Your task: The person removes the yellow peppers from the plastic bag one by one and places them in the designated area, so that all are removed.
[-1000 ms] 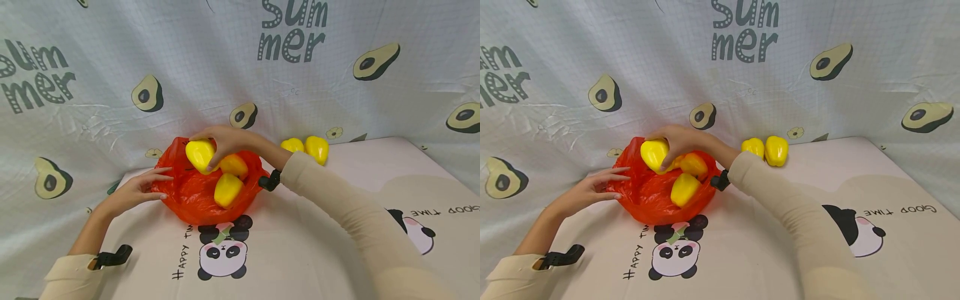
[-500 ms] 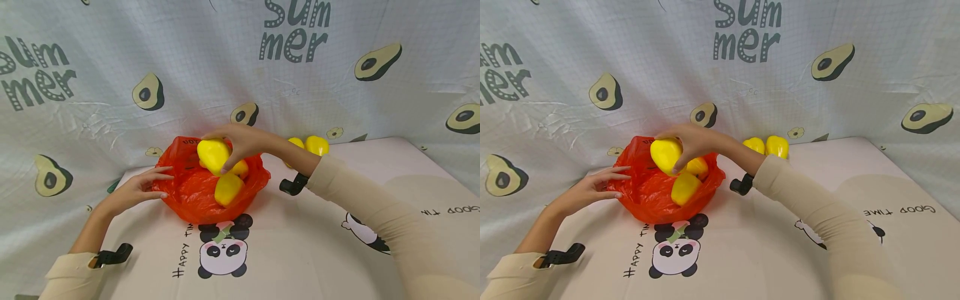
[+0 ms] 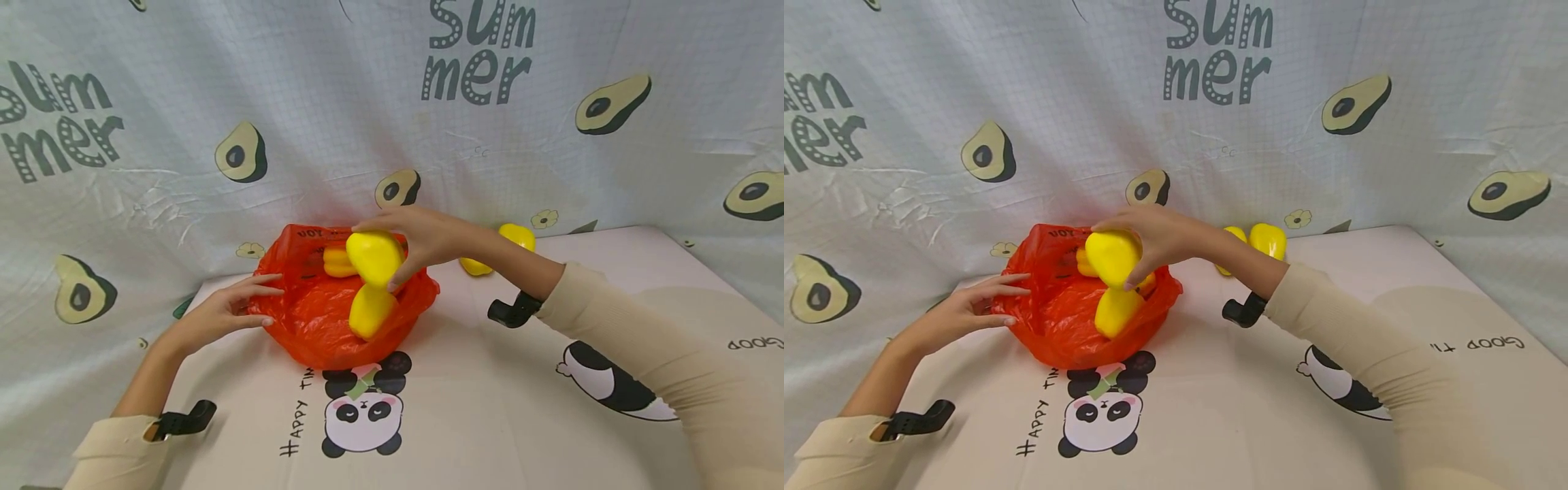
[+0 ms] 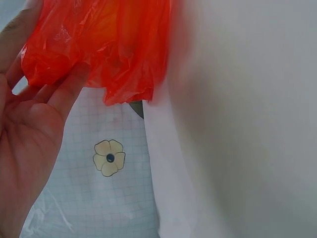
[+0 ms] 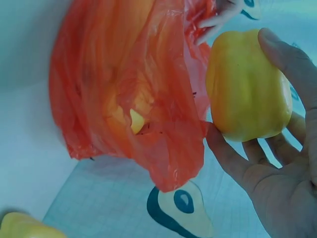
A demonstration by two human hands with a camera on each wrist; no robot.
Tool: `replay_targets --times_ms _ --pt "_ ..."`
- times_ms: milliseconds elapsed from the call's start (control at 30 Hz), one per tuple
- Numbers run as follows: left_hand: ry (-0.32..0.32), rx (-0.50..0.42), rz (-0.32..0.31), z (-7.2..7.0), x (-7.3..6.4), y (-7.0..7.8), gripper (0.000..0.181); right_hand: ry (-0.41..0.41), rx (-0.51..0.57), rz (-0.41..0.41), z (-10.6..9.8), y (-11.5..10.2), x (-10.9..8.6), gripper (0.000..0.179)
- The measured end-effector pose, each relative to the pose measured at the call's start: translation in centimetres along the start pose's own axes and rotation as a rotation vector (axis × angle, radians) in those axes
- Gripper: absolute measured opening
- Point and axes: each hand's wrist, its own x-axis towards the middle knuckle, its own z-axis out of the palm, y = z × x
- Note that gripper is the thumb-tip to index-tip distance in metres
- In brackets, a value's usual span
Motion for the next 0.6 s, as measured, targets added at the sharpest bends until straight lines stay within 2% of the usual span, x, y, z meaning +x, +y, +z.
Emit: replay_targets --times_ms 300,600 --pt "0.014 0.009 0.029 0.1 0.0 -0.5 0.048 0.014 -0.019 0.002 -0.3 0.5 -1.9 0.084" --pt "0.015 0.007 0.037 0.1 0.1 -0.6 0.048 0.046 0.059 0.031 -0.7 0.8 -3.5 0.084"
